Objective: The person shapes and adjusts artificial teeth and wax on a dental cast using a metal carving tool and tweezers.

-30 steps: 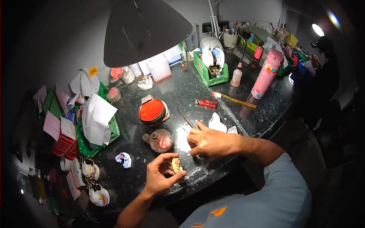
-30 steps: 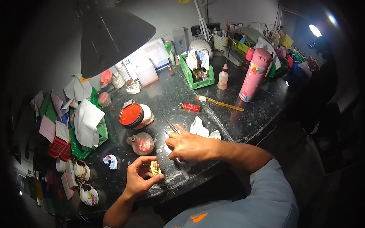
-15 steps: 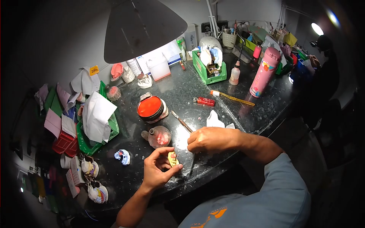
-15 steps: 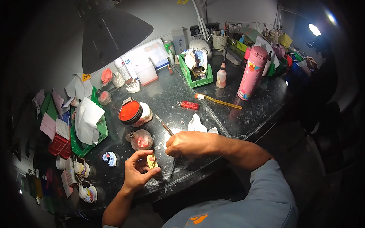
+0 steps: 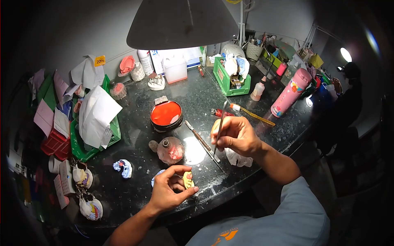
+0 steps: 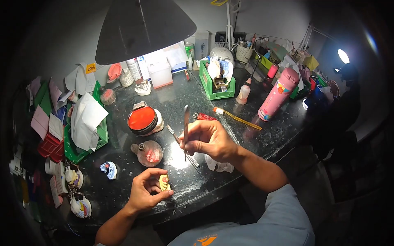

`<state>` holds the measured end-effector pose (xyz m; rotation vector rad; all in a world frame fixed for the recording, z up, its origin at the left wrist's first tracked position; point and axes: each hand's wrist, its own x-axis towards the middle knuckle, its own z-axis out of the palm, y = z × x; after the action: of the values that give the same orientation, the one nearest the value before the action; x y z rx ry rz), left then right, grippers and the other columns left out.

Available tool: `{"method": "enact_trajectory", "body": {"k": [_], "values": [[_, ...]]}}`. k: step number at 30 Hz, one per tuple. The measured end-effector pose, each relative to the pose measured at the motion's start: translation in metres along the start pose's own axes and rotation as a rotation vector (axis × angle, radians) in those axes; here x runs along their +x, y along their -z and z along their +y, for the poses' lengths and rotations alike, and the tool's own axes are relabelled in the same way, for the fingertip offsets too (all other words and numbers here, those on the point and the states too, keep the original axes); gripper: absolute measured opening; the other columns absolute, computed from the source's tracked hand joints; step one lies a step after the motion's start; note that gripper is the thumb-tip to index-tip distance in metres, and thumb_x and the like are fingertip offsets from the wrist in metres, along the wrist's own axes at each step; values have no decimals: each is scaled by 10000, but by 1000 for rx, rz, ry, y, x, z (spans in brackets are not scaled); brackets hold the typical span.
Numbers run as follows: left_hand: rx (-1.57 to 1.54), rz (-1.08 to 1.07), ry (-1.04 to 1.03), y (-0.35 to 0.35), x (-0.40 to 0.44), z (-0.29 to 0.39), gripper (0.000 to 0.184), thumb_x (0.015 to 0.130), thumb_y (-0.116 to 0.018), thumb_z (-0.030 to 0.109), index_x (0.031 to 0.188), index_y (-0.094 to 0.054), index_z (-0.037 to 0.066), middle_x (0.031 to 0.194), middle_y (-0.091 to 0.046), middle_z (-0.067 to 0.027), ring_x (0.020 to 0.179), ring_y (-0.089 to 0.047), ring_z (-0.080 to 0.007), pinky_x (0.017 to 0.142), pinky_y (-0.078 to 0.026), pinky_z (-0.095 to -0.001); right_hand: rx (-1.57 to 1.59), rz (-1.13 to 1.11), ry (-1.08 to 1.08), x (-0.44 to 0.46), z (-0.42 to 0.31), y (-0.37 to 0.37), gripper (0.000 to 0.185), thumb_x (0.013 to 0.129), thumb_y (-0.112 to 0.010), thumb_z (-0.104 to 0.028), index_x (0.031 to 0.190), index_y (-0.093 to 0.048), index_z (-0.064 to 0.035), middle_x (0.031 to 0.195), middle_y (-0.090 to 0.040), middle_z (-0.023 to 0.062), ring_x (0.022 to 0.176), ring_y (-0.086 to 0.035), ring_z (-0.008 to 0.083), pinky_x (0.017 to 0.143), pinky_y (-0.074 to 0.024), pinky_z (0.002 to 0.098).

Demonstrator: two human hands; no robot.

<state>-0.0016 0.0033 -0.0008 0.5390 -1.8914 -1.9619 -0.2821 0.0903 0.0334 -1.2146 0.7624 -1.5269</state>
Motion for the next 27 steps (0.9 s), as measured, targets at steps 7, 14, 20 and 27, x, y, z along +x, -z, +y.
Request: {"method": "enact_trajectory", "body": {"k": [7,14,20,27], "values": [[-140,7,83,0,-3,13,604,799,-844,-61,1330,-559,-24,1140,-695,-139,907,-706,-105,741,-603,-212,468,242,-134,7,10,-6,105,984,-567,-79,1081,-527,-85,1033,-629,160,823,-638,206,702,-532,301],[-456,-24,144,6,2,15,636,879,-737,-69,1448,-455,-26,1312,-600,-236,1110,-706,-338,998,-588,-413,332,143,-30,-1,22,-16,304,836,-661,69,965,-446,-104,973,-533,104,802,-600,188,714,-520,300],[-593,-44,134,7,1,6,634,883,-740,-52,1448,-454,-16,1316,-597,-231,1105,-707,-340,985,-595,-417,35,62,-43,-11,29,-48,137,925,-639,54,991,-528,9,1034,-598,182,831,-716,242,761,-641,354],[-566,4,132,5,-2,14,634,847,-783,-62,1400,-477,-18,1264,-605,-193,1106,-703,-307,969,-615,-423,-12,21,-71,-14,32,-44,75,950,-620,-1,976,-570,49,1018,-605,206,839,-699,238,769,-637,367]]}}
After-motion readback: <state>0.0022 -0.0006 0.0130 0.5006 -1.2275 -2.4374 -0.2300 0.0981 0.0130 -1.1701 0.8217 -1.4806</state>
